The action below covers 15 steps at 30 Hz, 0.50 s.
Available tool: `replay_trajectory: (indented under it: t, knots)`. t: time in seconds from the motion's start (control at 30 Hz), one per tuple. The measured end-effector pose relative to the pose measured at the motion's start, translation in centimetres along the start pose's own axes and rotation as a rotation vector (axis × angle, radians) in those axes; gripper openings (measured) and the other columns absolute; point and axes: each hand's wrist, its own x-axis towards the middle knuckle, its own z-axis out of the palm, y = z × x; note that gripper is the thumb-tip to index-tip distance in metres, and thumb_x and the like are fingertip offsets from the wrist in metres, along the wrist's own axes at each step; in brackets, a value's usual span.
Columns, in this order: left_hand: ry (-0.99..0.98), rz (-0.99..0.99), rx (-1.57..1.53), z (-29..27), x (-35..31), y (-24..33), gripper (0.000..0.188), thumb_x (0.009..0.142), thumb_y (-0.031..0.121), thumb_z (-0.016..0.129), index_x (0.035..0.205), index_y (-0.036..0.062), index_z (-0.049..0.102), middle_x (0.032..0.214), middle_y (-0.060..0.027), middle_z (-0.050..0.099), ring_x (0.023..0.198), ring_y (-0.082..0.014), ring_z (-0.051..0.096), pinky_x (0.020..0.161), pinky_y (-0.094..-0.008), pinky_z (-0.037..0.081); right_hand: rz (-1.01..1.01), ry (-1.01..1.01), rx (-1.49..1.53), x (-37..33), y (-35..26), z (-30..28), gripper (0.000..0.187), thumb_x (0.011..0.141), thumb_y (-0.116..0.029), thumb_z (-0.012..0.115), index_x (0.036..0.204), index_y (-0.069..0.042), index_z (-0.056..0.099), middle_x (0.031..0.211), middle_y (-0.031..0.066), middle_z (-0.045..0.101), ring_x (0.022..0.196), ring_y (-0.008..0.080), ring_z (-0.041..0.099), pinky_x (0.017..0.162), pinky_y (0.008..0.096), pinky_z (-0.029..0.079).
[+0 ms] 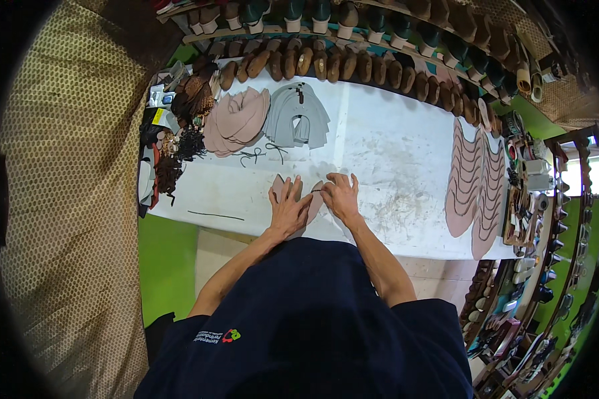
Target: Applying adhesive to shoe components on a factory workbench.
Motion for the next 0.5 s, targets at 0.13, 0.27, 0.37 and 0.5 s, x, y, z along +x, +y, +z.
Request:
replay_trajectory:
  t: [0.13, 0.27, 0.37, 0.5]
  knots:
    - [-0.028, -0.014, -0.004, 0.0, 0.0, 0.1, 0.040, 0.096, 0.027, 0.067, 0.136, 0.0245, 0.071, 0.172, -0.0194, 0.027, 0.157, -0.0417, 0.024, 0.115, -0.0751, 0.013, -0.071, 0.059, -0.036, 1.0, 0.2, 0.2, 0.016, 0.093, -0.027, 0.073, 0.096, -0.012, 0.078, 0.131, 0.0048, 0.064, 0.131, 0.0249, 0.056, 0.121, 0.0661, 0.025]
    - [-0.046, -0.022, -0.024, 0.0, 0.0, 0.1, 0.042, 0.096, 0.027, 0.067, 0.138, 0.0259, 0.069, 0.172, -0.0198, 0.028, 0.158, -0.0421, 0.024, 0.115, -0.0756, 0.013, -0.089, 0.032, -0.058, 2.1, 0.1, -0.1, 0.017, 0.094, -0.027, 0.072, 0.097, -0.012, 0.079, 0.132, 0.0044, 0.064, 0.131, 0.0246, 0.055, 0.121, 0.0663, 0.024]
    - [0.029, -0.006, -0.019, 0.1, 0.1, 0.2, 0.045, 0.096, 0.028, 0.067, 0.141, 0.0277, 0.067, 0.172, -0.0197, 0.029, 0.157, -0.0430, 0.025, 0.115, -0.0764, 0.013, -0.084, 0.006, -0.057, 2.5, 0.0, -0.1, 0.017, 0.094, -0.027, 0.072, 0.098, -0.012, 0.079, 0.132, 0.0045, 0.064, 0.131, 0.0246, 0.055, 0.121, 0.0666, 0.023]
    - [-0.020, -0.029, 0.007, -0.2, 0.2, 0.2, 0.047, 0.095, 0.028, 0.067, 0.142, 0.0287, 0.066, 0.172, -0.0194, 0.030, 0.157, -0.0440, 0.027, 0.114, -0.0767, 0.014, -0.074, -0.004, -0.054, 2.6, 0.1, 0.0, 0.017, 0.094, -0.027, 0.072, 0.098, -0.012, 0.079, 0.131, 0.0043, 0.065, 0.131, 0.0243, 0.056, 0.122, 0.0667, 0.022]
